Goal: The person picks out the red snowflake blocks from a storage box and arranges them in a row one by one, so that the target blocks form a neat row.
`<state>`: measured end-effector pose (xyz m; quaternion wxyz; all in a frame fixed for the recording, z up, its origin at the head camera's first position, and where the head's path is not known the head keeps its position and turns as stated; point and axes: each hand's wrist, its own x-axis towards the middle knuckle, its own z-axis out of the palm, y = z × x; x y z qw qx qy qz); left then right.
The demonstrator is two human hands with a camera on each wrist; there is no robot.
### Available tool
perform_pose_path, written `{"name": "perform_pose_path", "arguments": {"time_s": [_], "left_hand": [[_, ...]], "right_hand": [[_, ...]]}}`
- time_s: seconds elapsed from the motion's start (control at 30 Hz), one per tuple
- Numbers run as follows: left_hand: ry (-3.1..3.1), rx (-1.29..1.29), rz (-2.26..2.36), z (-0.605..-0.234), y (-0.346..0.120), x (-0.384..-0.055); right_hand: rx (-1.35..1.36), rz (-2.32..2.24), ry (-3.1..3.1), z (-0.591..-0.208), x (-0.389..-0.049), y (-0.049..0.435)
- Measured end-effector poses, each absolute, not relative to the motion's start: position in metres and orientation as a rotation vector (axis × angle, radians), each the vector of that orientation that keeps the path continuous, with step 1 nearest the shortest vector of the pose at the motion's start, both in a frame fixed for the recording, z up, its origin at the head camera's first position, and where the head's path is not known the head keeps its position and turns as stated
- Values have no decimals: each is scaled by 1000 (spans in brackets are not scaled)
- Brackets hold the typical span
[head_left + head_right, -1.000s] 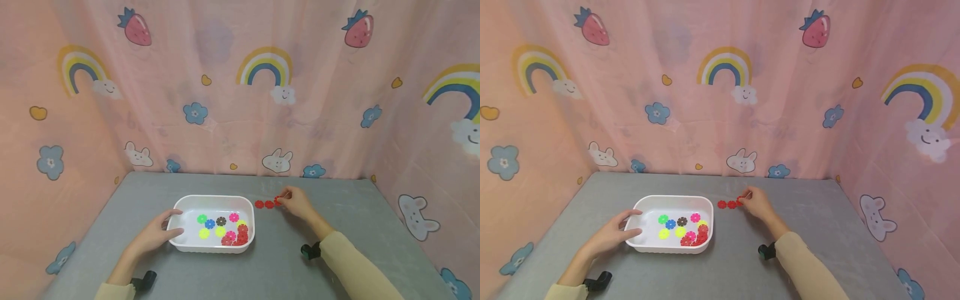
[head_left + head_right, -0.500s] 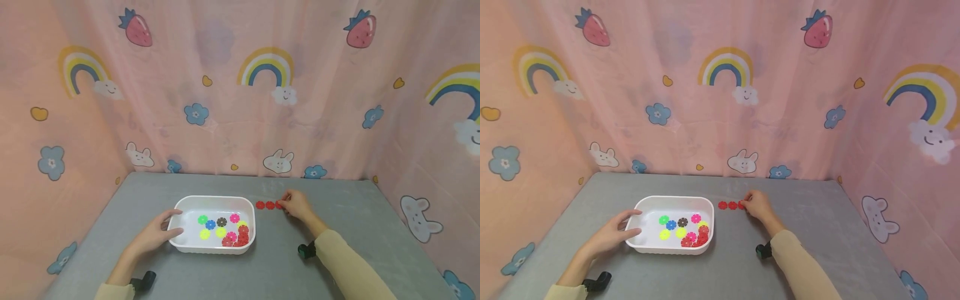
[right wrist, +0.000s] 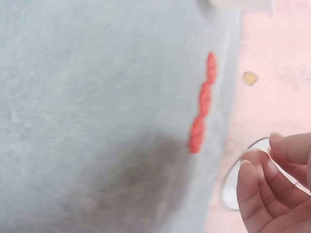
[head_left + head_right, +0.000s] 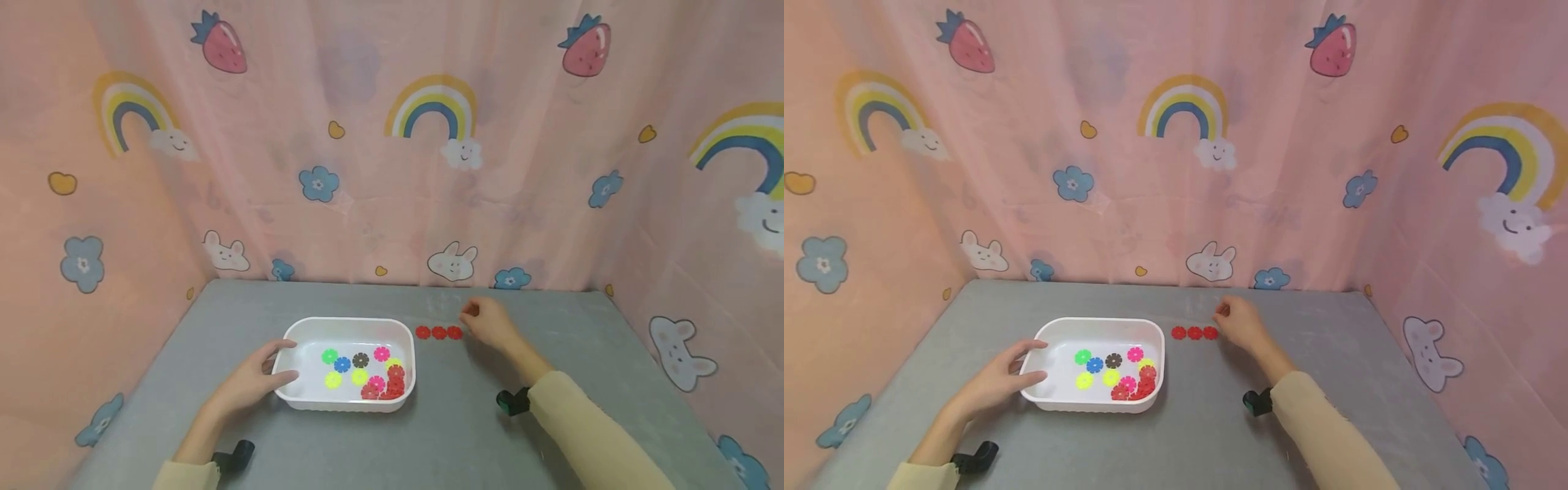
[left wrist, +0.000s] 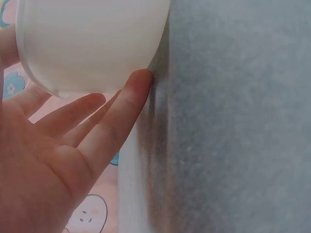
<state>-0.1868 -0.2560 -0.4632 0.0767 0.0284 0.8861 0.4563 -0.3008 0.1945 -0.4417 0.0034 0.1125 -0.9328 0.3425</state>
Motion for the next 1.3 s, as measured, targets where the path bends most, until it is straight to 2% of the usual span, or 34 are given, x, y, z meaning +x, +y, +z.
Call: {"name": "perform_pose_path", "arguments": {"time_s": [0.6,0.93,1.3], "left_hand": [[2660,94,1349,-457,-255,-187],[2661,96,1354,-457,-256,-188],[2674,86,1350,-465,-256,-188]], "right_hand": [[605,1099,-2905,-393,-262,136],[799,1123,-2930,-393,-246,102],[989,1185,-2997,-412,-232,70]]}}
